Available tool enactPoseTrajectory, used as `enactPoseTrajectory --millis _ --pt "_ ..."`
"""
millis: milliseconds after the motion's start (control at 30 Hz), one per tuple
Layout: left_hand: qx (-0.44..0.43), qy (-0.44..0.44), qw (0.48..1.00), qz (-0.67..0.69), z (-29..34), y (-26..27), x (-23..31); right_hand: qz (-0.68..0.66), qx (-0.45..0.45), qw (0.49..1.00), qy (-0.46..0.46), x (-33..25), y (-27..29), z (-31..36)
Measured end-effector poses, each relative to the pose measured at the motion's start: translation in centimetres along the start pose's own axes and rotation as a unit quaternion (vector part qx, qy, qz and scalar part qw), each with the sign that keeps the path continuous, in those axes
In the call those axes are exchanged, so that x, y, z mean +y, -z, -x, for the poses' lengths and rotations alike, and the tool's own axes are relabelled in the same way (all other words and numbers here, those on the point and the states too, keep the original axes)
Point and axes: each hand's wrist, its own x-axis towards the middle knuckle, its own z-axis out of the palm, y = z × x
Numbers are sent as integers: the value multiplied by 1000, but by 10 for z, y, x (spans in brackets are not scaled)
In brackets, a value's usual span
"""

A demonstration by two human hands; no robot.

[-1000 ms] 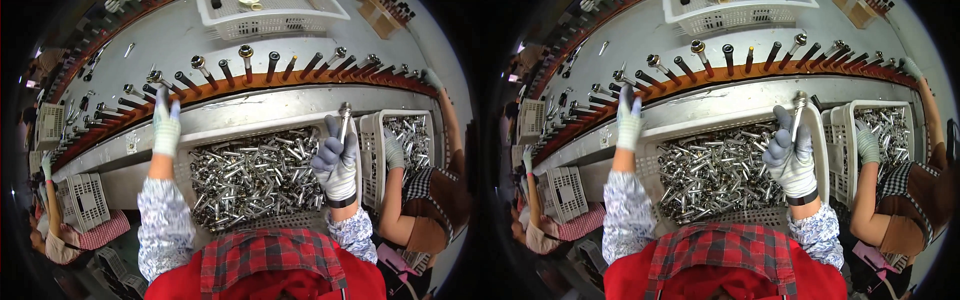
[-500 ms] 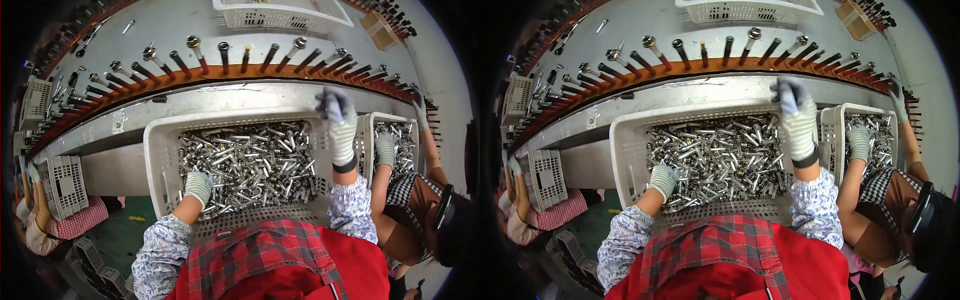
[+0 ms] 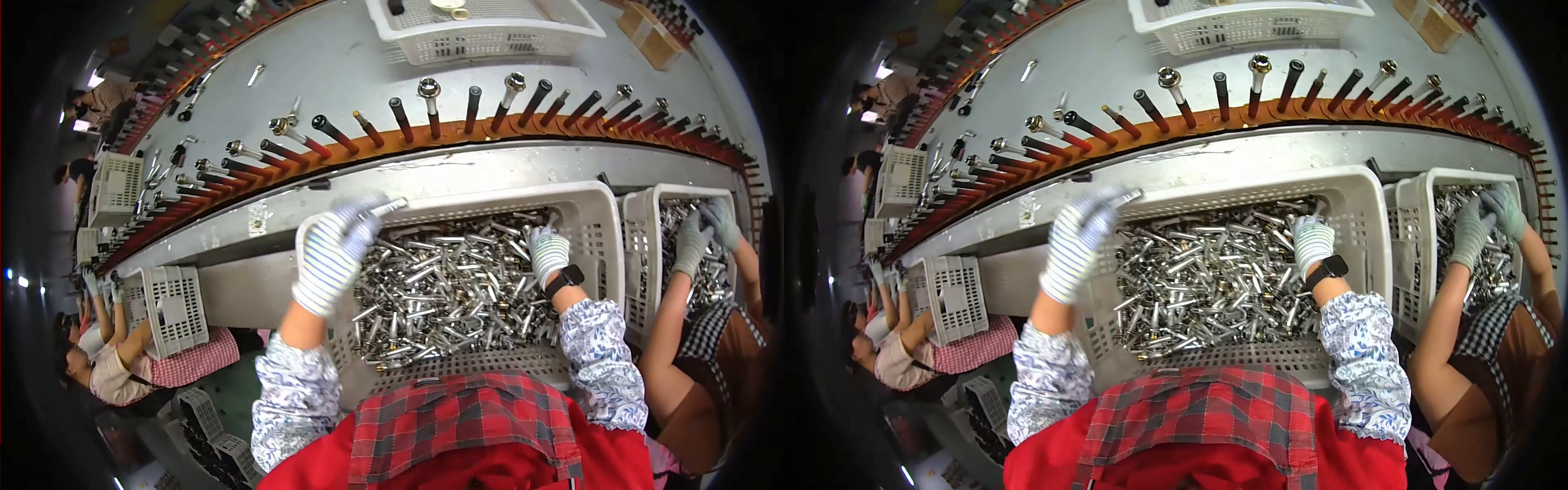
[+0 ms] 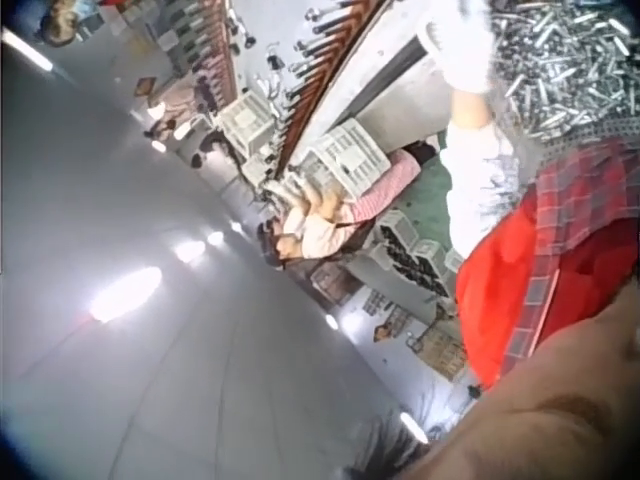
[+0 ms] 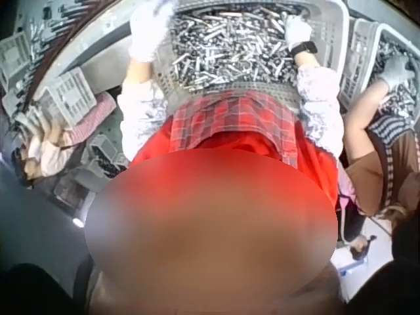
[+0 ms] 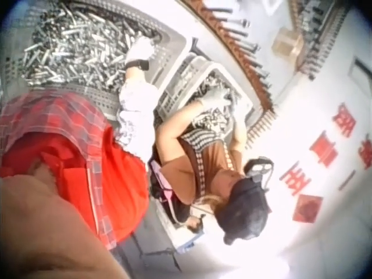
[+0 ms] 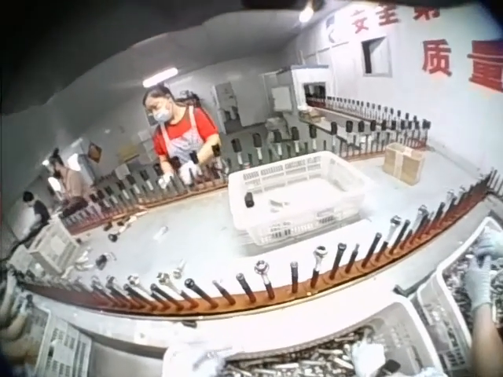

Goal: The person assembles or sorts small metal parts by hand on an assembly line, taking them from plastic bins and placing them onto assembly line fixtures.

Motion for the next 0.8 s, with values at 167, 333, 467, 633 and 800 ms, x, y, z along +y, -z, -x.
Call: enactPoseTrajectory --millis 167,333,467,633,800 --pt "127 -76 976 -157 -74 89 -36 -37 -41 998 42 4 12 24" --pt "82 -16 963 -257 -108 117 -59 -245 -2 963 115 15 45 69" --pt "3 54 941 -333 -122 144 -64 -643 -334 676 138 14 107 107" --pt "-75 144 879 -448 -139 159 -44 -634 -441 535 342 -9 110 157" --pt "-62 169 901 -394 -124 180 -110 -644 -439 600 180 9 87 179"
